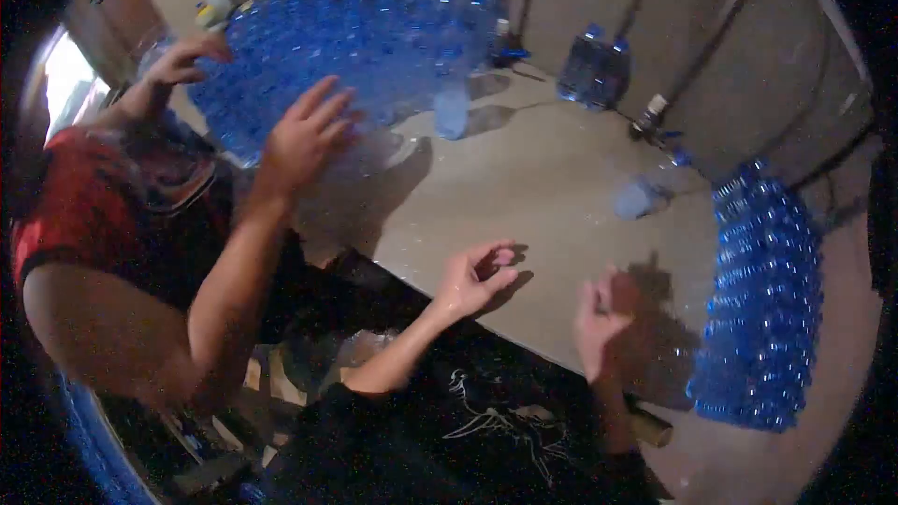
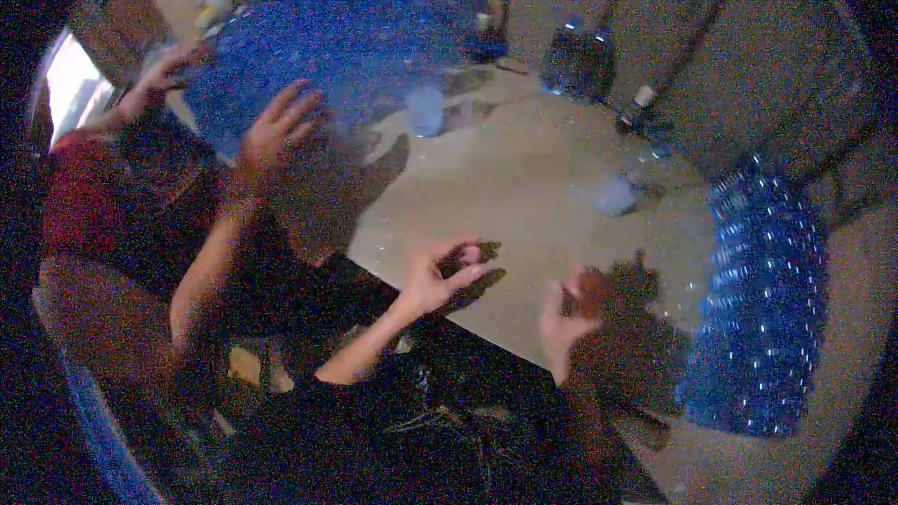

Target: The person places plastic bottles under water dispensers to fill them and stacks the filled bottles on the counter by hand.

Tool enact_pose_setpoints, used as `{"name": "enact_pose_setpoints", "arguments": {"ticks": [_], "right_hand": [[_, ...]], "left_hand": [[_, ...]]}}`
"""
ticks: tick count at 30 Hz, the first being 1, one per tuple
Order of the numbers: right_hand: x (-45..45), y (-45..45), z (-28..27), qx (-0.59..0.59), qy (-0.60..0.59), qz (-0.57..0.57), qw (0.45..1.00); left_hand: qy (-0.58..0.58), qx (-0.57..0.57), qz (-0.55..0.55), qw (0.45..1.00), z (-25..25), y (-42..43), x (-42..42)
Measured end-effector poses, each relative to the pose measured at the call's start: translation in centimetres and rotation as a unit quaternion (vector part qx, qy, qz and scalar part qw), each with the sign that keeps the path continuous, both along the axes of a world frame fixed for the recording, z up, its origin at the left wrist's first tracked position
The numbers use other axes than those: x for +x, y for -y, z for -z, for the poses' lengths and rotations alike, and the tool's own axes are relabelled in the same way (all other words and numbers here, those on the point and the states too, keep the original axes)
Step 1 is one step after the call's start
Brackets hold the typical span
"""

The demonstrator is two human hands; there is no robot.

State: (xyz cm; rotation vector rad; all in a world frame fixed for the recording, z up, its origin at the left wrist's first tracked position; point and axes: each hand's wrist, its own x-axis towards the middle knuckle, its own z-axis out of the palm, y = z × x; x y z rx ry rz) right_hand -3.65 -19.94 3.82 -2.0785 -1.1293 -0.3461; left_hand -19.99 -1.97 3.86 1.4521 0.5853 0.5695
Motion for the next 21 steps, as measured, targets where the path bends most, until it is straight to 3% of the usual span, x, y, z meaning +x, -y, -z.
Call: {"name": "enact_pose_setpoints", "arguments": {"ticks": [3,5,7,9,13,15,16,19,21], "right_hand": [[-2.6,-12.9,-8.6,0.089,-0.007,-0.198,0.976],[-2.4,-20.4,-10.8,0.159,0.027,-0.243,0.956],[-2.9,-28.0,-13.7,0.189,0.039,-0.303,0.933],[-3.3,-34.7,-15.0,0.174,0.148,-0.357,0.906],[-5.2,-43.7,-15.1,0.055,0.195,-0.394,0.897],[-5.4,-46.3,-14.8,-0.04,0.215,-0.408,0.886],[-5.8,-47.5,-14.2,0.016,0.248,-0.394,0.885],[-6.0,-47.2,-17.7,-0.231,0.174,-0.363,0.886],[-5.9,-45.2,-19.7,-0.126,0.185,-0.368,0.902]], "left_hand": [[-0.041,0.038,-0.04,0.998,-1.4,0.5,-3.2],[-0.087,0.15,-0.035,0.984,-2.7,0.7,-5.8],[-0.078,0.115,-0.065,0.988,-1.8,1.6,-8.5],[-0.071,0.081,-0.087,0.99,-0.8,2.3,-10.2],[-0.051,0.01,-0.106,0.993,-0.5,3.1,-12.3],[-0.098,0.006,-0.095,0.991,-1.5,2.6,-12.8],[-0.096,0.043,-0.09,0.99,-1.4,2.1,-12.7],[-0.1,0.126,-0.062,0.985,-0.5,1.2,-12.7],[-0.115,0.149,-0.031,0.982,0.0,0.8,-12.6]]}}
